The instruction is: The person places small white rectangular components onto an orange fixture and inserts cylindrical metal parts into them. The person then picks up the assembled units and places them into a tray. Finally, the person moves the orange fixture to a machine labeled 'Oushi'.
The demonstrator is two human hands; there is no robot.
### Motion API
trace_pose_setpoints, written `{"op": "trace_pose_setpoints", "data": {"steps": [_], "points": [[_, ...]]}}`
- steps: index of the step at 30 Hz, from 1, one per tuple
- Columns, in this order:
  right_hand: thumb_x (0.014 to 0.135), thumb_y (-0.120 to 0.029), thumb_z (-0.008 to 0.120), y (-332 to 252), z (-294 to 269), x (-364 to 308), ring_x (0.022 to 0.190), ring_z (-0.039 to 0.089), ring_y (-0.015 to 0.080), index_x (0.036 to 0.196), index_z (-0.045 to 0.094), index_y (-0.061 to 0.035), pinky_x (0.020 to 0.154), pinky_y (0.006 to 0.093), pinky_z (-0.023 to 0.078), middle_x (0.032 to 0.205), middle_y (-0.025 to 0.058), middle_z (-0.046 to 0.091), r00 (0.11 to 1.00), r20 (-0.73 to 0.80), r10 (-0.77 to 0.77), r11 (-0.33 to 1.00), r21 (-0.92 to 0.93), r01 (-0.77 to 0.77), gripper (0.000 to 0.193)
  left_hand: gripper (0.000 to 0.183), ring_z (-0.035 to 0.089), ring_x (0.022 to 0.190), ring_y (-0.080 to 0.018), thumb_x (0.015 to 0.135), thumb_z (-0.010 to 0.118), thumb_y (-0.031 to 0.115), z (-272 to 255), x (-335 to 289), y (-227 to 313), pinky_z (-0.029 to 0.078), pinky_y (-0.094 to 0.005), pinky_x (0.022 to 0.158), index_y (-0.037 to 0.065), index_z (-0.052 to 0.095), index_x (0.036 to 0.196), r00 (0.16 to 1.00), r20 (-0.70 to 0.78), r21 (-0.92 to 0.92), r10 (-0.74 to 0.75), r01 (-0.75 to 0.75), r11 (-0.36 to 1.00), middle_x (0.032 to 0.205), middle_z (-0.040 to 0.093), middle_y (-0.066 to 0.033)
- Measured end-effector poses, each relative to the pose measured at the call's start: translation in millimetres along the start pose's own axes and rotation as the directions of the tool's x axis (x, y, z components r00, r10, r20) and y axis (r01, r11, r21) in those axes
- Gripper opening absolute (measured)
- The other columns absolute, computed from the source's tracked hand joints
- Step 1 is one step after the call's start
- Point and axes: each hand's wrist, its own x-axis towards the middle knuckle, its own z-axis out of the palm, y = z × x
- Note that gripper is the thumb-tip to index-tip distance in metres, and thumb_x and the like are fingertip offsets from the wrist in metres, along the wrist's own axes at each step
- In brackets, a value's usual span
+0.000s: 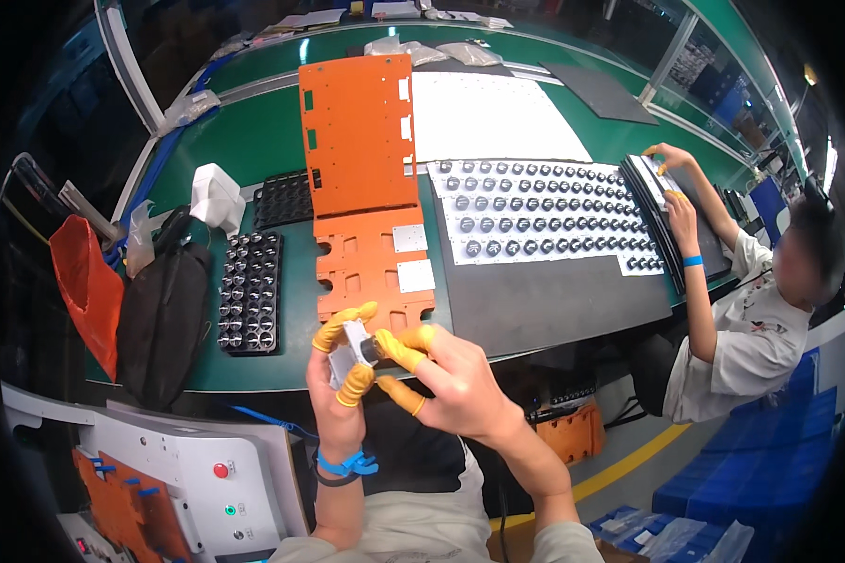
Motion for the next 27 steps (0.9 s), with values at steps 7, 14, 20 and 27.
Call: {"op": "trace_pose_setpoints", "data": {"steps": [7, 14, 20, 27], "points": [[0.061, -0.011, 0.088, 25, 6, -23, 0.059, 0.059, 0.0206, 0.101, 0.074, -0.0006, 0.051, 0.0293, 0.047, 0.079, 0.0051, 0.066, 0.956, -0.281, -0.087, 0.943, -0.333, -0.012, 0.043, 0.060, 0.050, 0.128, -0.0187, 0.087, 0.078, 0.010, 41, -3, -29, 0.038, -0.0331, 0.109, -0.002, 0.048, 0.137, 0.999, -0.006, -0.094, -0.038, 0.037, 0.995, 0.137, 0.056, -0.0121], [0.076, -0.006, 0.079, 44, 2, -25, 0.062, 0.064, 0.0237, 0.104, 0.073, -0.0002, 0.053, 0.0309, 0.049, 0.082, 0.0092, 0.067, 0.968, -0.251, -0.027, 0.919, -0.387, -0.075, 0.029, 0.066, 0.035, 0.072, 0.0016, 0.083, 0.083, 0.017, 30, 2, -35, 0.033, -0.0143, 0.063, -0.001, 0.050, 0.138, 0.998, -0.050, 0.063, -0.037, 0.041, 0.997, 0.136, 0.058, -0.0024], [0.082, -0.005, 0.074, 79, -20, -16, 0.057, 0.059, 0.0178, 0.090, 0.069, 0.0047, 0.054, 0.0304, 0.045, 0.072, 0.0106, 0.061, 0.882, 0.013, 0.470, 0.882, -0.023, -0.470, 0.013, 0.049, 0.036, 0.066, -0.0012, 0.099, 0.060, 0.027, 1, 9, -32, 0.031, -0.0187, 0.057, 0.001, 0.049, 0.139, 0.990, -0.136, 0.113, -0.020, 0.036, 0.993, 0.126, 0.063, -0.0064], [0.091, -0.023, 0.068, 84, -19, 2, 0.057, 0.047, 0.0091, 0.087, 0.071, 0.0074, 0.054, 0.0310, 0.040, 0.058, 0.0058, 0.057, 0.383, 0.440, 0.812, 0.453, -0.060, -0.890, 0.031, 0.044, 0.035, 0.062, -0.0084, 0.104, 0.046, 0.032, -9, 24, -18, 0.030, -0.0229, 0.054, 0.002, 0.052, 0.136, 0.964, -0.131, -0.396, -0.233, 0.165, 0.903, 0.114, 0.064, -0.0079]]}}
